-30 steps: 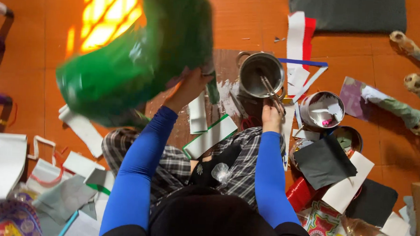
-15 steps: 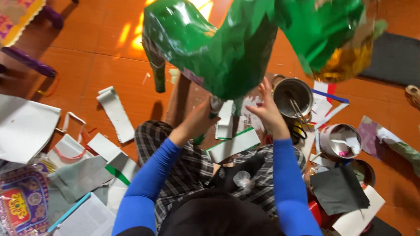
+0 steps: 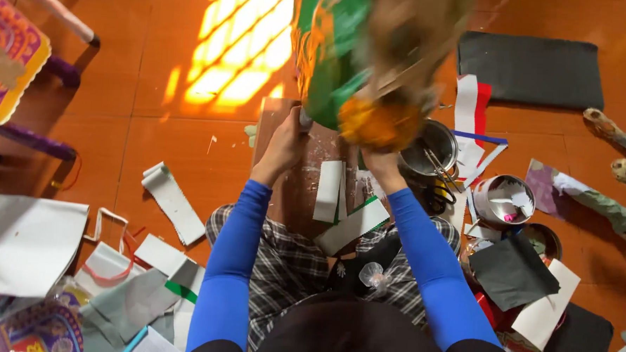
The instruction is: Making a decorative paper lantern by cutting green paper strips and gluing them onto a bamboo animal-shaped frame.
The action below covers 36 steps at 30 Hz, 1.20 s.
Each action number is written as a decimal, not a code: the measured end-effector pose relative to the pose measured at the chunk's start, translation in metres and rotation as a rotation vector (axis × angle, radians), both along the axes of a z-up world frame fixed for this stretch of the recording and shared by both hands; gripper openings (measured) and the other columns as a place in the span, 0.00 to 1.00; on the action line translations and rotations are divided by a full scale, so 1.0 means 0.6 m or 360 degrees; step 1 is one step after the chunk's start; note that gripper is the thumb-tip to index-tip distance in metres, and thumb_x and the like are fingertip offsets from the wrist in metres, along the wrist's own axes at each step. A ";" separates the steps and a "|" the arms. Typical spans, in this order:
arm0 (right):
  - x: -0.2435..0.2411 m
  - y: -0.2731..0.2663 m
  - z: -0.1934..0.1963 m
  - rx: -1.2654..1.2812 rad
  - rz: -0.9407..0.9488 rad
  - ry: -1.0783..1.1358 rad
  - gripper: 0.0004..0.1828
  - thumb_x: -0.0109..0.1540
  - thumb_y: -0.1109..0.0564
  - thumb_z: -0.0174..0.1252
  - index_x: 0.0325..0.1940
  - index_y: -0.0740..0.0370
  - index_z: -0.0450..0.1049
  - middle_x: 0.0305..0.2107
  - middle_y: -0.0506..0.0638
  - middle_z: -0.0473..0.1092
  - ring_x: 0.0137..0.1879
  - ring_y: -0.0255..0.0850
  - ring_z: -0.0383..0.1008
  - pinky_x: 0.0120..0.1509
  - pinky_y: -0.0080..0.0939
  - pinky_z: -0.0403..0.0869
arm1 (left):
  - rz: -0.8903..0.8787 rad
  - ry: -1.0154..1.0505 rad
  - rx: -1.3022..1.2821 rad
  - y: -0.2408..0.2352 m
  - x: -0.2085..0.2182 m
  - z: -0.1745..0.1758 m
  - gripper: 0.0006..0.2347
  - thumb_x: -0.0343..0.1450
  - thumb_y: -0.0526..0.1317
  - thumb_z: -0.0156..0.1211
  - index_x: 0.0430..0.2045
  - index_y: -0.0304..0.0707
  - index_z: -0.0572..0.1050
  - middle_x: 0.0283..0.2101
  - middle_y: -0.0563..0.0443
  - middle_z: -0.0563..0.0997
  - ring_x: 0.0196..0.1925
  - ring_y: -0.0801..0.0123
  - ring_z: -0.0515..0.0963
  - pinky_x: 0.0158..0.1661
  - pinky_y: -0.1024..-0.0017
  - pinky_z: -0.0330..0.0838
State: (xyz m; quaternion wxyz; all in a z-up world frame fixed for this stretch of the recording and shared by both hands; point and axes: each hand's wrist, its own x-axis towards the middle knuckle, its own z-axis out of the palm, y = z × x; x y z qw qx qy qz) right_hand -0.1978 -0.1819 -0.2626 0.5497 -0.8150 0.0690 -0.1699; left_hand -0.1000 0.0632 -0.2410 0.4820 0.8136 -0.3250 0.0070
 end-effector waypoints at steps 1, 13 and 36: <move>0.005 0.003 -0.011 -0.0408 -0.0011 -0.0315 0.17 0.60 0.63 0.66 0.52 0.63 0.73 0.44 0.53 0.76 0.51 0.45 0.77 0.55 0.45 0.75 | -0.0015 0.0027 -0.0006 -0.006 0.010 -0.010 0.23 0.68 0.29 0.61 0.57 0.32 0.62 0.50 0.27 0.77 0.54 0.33 0.75 0.49 0.51 0.73; 0.024 -0.005 -0.023 -0.0622 -0.0249 -0.0110 0.22 0.61 0.65 0.67 0.57 0.69 0.70 0.48 0.68 0.72 0.57 0.69 0.70 0.57 0.55 0.73 | -0.0106 0.0091 0.0187 -0.023 0.049 -0.011 0.31 0.65 0.26 0.56 0.66 0.28 0.55 0.58 0.23 0.72 0.60 0.32 0.72 0.54 0.51 0.71; -0.236 -0.302 -0.188 -0.1825 -0.0309 0.0725 0.05 0.66 0.64 0.58 0.46 0.63 0.72 0.41 0.60 0.69 0.52 0.59 0.72 0.53 0.59 0.73 | 0.0075 0.0672 0.1319 -0.040 -0.379 -0.342 0.31 0.62 0.53 0.75 0.51 0.32 0.67 0.45 0.34 0.76 0.49 0.40 0.74 0.46 0.43 0.68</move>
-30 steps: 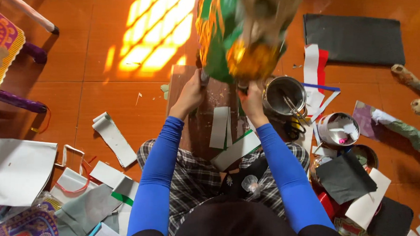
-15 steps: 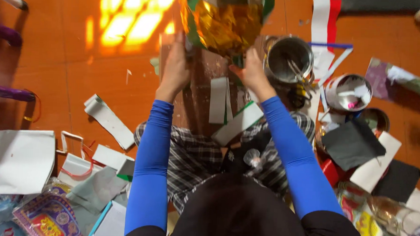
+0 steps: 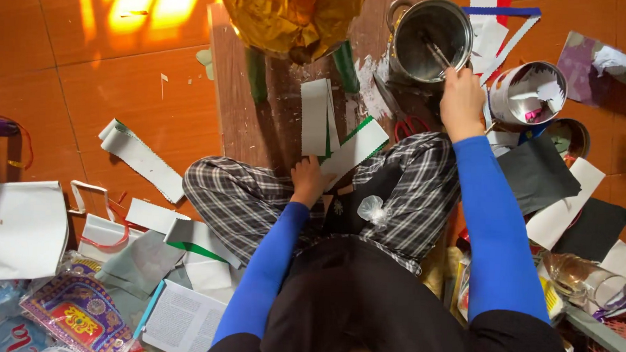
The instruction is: Making a decorative paper lantern by cutting green paper strips and gluing them onto a bamboo animal-shaped frame.
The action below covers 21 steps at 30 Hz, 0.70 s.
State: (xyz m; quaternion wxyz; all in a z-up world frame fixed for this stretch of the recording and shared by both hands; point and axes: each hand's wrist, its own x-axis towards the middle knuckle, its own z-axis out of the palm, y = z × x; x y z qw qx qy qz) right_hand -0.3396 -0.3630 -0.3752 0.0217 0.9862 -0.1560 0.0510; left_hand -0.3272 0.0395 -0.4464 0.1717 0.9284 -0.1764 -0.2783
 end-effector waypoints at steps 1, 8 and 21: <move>-0.003 0.013 0.032 0.0038 -0.0078 0.0026 0.07 0.66 0.63 0.57 0.49 0.61 0.72 0.42 0.61 0.69 0.50 0.60 0.73 0.49 0.60 0.73 | -0.0042 -0.0055 -0.0006 -0.001 -0.005 -0.011 0.32 0.61 0.53 0.76 0.50 0.31 0.67 0.45 0.34 0.75 0.48 0.40 0.74 0.46 0.44 0.68; -0.040 0.153 0.098 0.0498 -0.0314 0.0097 0.17 0.68 0.52 0.59 0.57 0.63 0.71 0.31 0.69 0.74 0.36 0.67 0.76 0.39 0.64 0.73 | -0.0053 0.0071 -0.0008 0.001 0.011 -0.068 0.15 0.63 0.41 0.73 0.38 0.34 0.76 0.45 0.37 0.76 0.49 0.43 0.73 0.47 0.48 0.68; -0.036 0.105 -0.079 0.2845 -0.1102 0.0051 0.19 0.72 0.48 0.45 0.54 0.61 0.76 0.21 0.42 0.63 0.25 0.31 0.63 0.23 0.32 0.60 | -0.0158 -0.0503 -0.0853 0.030 0.018 0.021 0.12 0.69 0.29 0.54 0.45 0.32 0.78 0.50 0.34 0.76 0.44 0.42 0.74 0.39 0.52 0.73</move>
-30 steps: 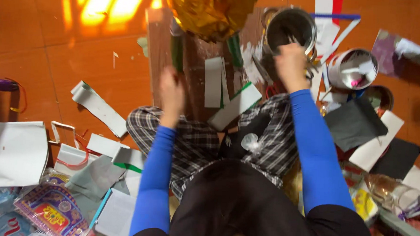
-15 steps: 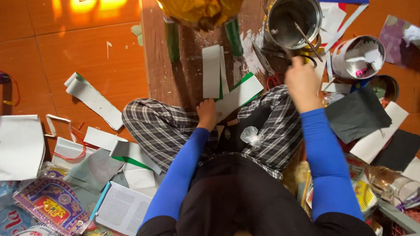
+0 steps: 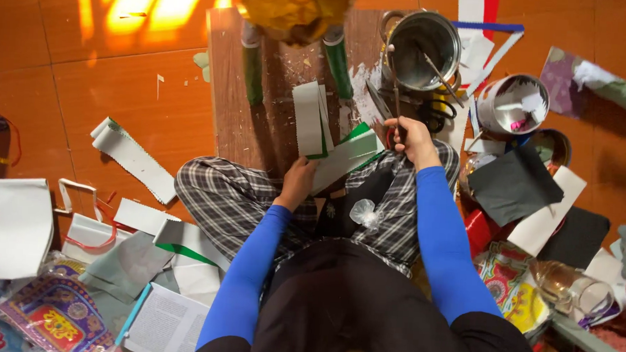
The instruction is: Making a decorative paper lantern by cutting green paper strips and gluing them onto a bamboo animal-shaped frame.
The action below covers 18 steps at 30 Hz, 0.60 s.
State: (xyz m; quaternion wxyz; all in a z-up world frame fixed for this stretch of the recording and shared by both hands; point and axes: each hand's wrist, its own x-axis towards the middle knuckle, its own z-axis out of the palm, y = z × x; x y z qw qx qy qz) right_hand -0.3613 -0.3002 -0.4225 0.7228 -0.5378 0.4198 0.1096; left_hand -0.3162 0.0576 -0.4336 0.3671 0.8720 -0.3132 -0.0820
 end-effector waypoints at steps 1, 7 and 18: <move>0.003 -0.004 -0.015 0.0110 -0.0068 0.0014 0.21 0.73 0.47 0.44 0.52 0.64 0.76 0.21 0.41 0.63 0.24 0.30 0.61 0.23 0.32 0.58 | -0.0055 0.0293 -0.0059 0.009 0.000 -0.036 0.09 0.71 0.31 0.55 0.43 0.33 0.79 0.45 0.37 0.76 0.42 0.46 0.76 0.39 0.55 0.73; -0.005 0.017 0.022 0.0111 -0.0080 -0.0133 0.22 0.74 0.46 0.42 0.51 0.65 0.75 0.17 0.42 0.62 0.18 0.29 0.55 0.19 0.31 0.53 | 0.0565 0.1156 -0.0765 0.036 0.047 -0.185 0.08 0.77 0.38 0.60 0.35 0.31 0.78 0.33 0.49 0.76 0.36 0.71 0.73 0.36 0.68 0.70; 0.016 0.213 0.162 -0.0431 0.0635 0.0105 0.22 0.69 0.52 0.50 0.69 0.47 0.68 0.31 0.46 0.72 0.27 0.28 0.66 0.25 0.29 0.63 | 0.1026 0.2236 -0.1335 0.014 0.100 -0.084 0.15 0.74 0.43 0.54 0.51 0.34 0.71 0.46 0.48 0.78 0.45 0.62 0.80 0.44 0.61 0.80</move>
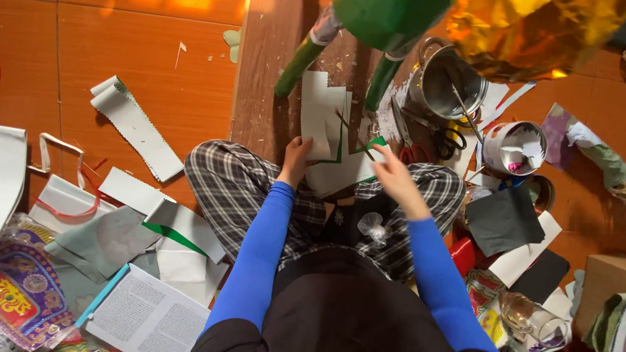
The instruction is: Making a decorative paper lantern by cutting green paper strips and gluing them onto a bamboo animal-shaped frame.
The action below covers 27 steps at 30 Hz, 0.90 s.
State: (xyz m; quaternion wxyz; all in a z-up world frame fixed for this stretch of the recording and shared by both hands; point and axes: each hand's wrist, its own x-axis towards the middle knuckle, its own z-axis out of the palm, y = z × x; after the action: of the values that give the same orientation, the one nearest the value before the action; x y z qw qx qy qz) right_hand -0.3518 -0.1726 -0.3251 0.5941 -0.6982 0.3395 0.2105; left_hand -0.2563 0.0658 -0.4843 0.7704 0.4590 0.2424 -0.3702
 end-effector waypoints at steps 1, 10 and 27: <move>0.024 0.021 -0.006 -0.0450 0.0344 -0.0256 0.24 0.68 0.55 0.52 0.69 0.49 0.69 0.30 0.55 0.73 0.30 0.40 0.69 0.31 0.39 0.68 | -0.0052 -0.0038 0.0034 0.002 0.000 0.005 0.17 0.74 0.44 0.55 0.54 0.33 0.70 0.49 0.46 0.78 0.48 0.61 0.80 0.46 0.60 0.80; 0.154 0.093 -0.146 -0.1517 0.0953 -0.0788 0.30 0.60 0.66 0.53 0.67 0.57 0.71 0.29 0.63 0.74 0.35 0.61 0.75 0.37 0.59 0.73 | -0.0057 -0.0082 -0.0116 -0.003 -0.023 -0.112 0.17 0.72 0.38 0.57 0.55 0.29 0.71 0.51 0.40 0.78 0.49 0.55 0.80 0.48 0.55 0.78; -0.105 0.118 0.034 -0.1007 0.0960 -0.0303 0.24 0.62 0.63 0.51 0.63 0.62 0.74 0.32 0.67 0.75 0.33 0.58 0.78 0.39 0.53 0.78 | 0.0124 0.0486 -0.0284 -0.006 0.002 -0.066 0.18 0.77 0.38 0.41 0.58 0.22 0.65 0.55 0.32 0.73 0.54 0.43 0.78 0.53 0.44 0.79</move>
State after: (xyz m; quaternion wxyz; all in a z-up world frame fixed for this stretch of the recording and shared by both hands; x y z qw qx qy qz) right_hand -0.4145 -0.1017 -0.3046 0.2920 -0.9296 0.1120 0.1949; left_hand -0.2548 0.0624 -0.5238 0.7760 0.3175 0.3404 -0.4257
